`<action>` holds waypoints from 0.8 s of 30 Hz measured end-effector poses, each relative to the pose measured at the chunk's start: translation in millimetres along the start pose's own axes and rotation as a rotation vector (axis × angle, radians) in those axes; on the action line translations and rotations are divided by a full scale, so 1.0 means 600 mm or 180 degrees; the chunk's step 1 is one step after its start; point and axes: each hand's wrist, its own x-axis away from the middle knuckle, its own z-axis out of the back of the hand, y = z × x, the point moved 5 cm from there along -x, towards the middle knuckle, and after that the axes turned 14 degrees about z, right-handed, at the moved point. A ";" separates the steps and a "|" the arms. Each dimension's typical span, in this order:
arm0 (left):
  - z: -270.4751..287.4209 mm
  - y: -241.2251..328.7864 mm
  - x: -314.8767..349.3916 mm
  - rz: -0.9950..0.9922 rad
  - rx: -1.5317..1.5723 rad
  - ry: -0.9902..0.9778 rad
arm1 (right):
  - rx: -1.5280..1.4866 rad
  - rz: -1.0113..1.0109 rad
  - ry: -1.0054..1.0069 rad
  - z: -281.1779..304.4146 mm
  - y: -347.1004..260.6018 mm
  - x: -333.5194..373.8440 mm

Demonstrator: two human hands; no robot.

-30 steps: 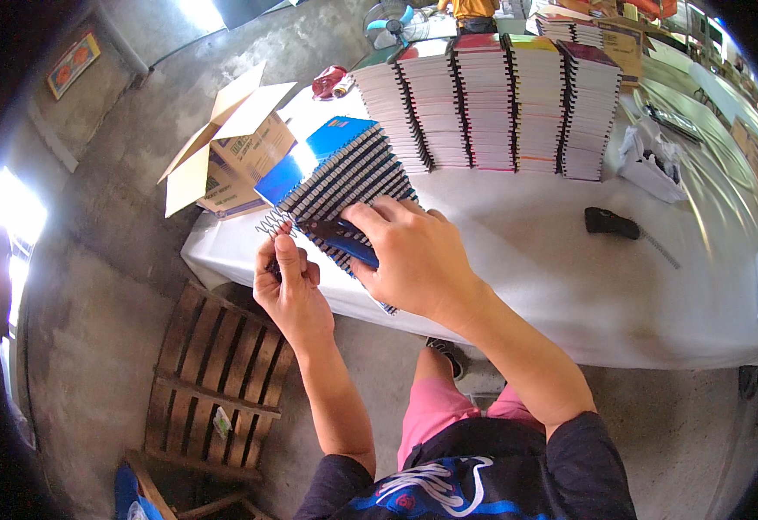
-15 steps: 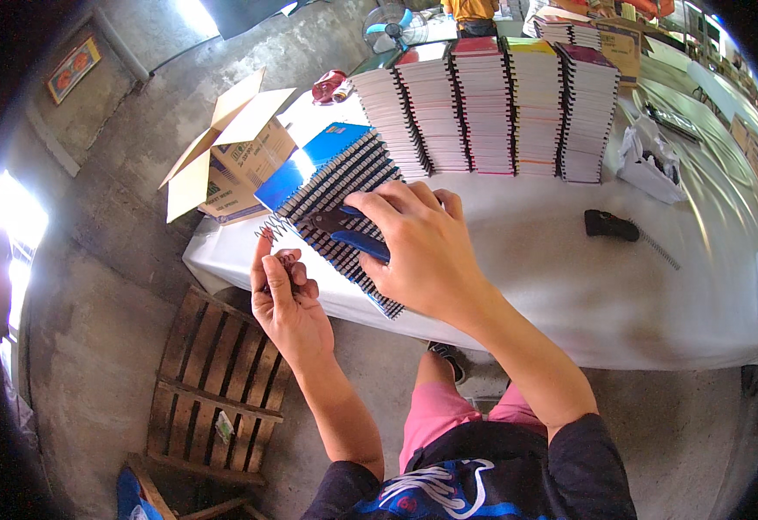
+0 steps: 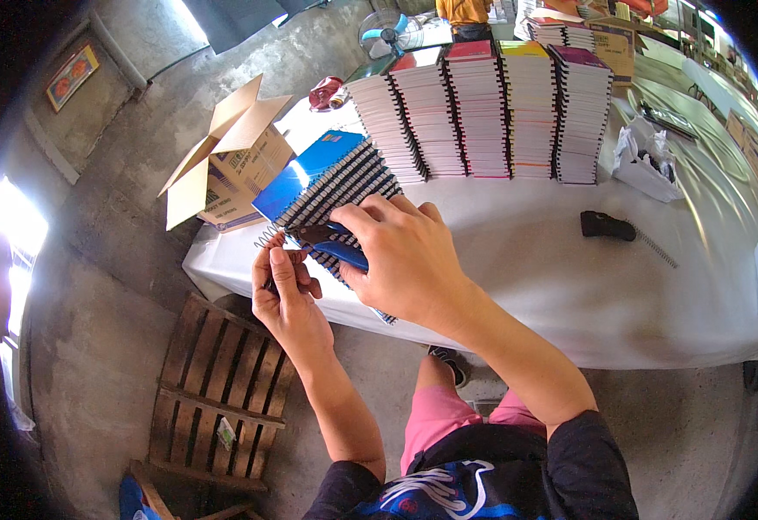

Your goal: The person uses pliers to trim and tuck the ends of the spiral wires on a stack of notebooks.

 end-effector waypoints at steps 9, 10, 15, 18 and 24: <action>0.001 -0.012 0.003 0.0093 0.0479 -0.0034 | -0.0295 -0.0067 -0.0125 -0.011 0.011 0.000; 0.002 -0.017 0.002 0.0190 0.0770 -0.0106 | -0.0337 -0.0140 -0.0147 -0.012 0.012 0.001; 0.001 -0.037 0.008 0.1091 0.2608 -0.0848 | -0.0168 -0.0091 -0.0184 0.004 0.010 -0.001; -0.020 -0.055 0.062 0.2610 0.3693 -0.1148 | -0.0355 -0.0031 -0.0084 0.034 0.019 0.028; -0.157 -0.157 0.206 0.4546 0.3027 -0.1455 | 0.0180 -0.0870 -0.0117 0.149 0.147 0.245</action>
